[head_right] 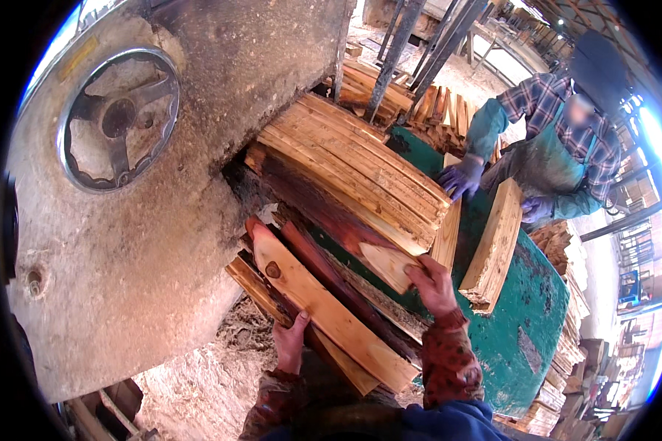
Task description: The person picks up cut wooden planks from a table saw area and stacks them in a pile. The person repeatedly lifts planks and places them onto a growing stack of lumber.
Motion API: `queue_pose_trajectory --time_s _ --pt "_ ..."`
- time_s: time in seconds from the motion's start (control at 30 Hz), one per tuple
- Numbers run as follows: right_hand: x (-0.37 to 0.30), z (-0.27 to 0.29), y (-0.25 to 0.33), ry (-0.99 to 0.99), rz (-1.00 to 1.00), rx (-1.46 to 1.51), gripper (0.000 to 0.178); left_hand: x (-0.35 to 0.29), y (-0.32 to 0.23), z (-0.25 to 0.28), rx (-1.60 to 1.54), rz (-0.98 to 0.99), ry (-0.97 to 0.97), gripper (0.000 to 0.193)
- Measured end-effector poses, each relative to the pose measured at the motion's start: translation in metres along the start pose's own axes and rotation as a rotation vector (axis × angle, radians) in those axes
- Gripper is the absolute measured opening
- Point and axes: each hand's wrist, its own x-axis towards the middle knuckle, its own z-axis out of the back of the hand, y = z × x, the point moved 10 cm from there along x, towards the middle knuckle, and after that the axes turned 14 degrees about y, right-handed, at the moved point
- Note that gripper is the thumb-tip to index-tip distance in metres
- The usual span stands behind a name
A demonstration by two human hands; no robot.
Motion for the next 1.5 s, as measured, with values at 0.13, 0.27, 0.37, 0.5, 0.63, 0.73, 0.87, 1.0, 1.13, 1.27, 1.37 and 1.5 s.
queue_pose_trajectory --time_s 0.13,0.27,0.37,0.5,0.63,0.73,0.87,1.0,1.13,1.27,1.37,1.5 --pt "-0.057 0.023 -0.017 -0.105 0.025 0.169 0.03 0.0 -0.001 0.001 0.027 -0.001 -0.022 0.056" --pt "-0.094 0.02 -0.026 0.063 -0.088 0.306 0.031 -0.003 0.004 0.006 0.105 0.043 -0.057 0.058" --pt "-0.123 0.012 -0.042 0.092 -0.072 0.359 0.035 -0.003 0.006 0.007 0.092 0.027 -0.049 0.059" --pt "-0.157 -0.013 -0.062 0.163 -0.127 0.474 0.04 -0.006 0.005 0.008 0.088 0.016 -0.08 0.059" --pt "-0.183 -0.032 -0.083 0.24 -0.212 0.492 0.033 -0.015 0.007 0.009 -0.021 0.056 -0.135 0.06" --pt "-0.192 -0.034 -0.088 0.258 -0.268 0.3 0.03 -0.018 0.017 0.014 -0.082 0.069 -0.109 0.066" --pt "-0.195 -0.036 -0.085 0.306 -0.324 0.064 0.034 -0.021 0.02 0.011 -0.117 0.068 -0.083 0.07" --pt "-0.186 -0.02 -0.064 0.327 -0.119 -0.267 0.03 -0.024 0.011 0.005 -0.065 0.048 -0.07 0.067" --pt "-0.164 -0.012 -0.012 0.214 0.001 -0.455 0.027 -0.026 0.002 0.001 -0.04 0.063 -0.079 0.062" --pt "-0.14 -0.056 0.042 0.147 0.347 -0.533 0.039 -0.021 0.005 0.0 -0.047 0.027 -0.041 0.059" --pt "-0.12 -0.092 0.067 0.276 0.444 -0.448 0.047 -0.021 0.002 -0.004 -0.061 0.035 -0.027 0.058" --pt "-0.079 -0.109 0.077 0.339 0.478 -0.435 0.047 -0.021 0.003 0.001 -0.039 0.003 -0.051 0.059"
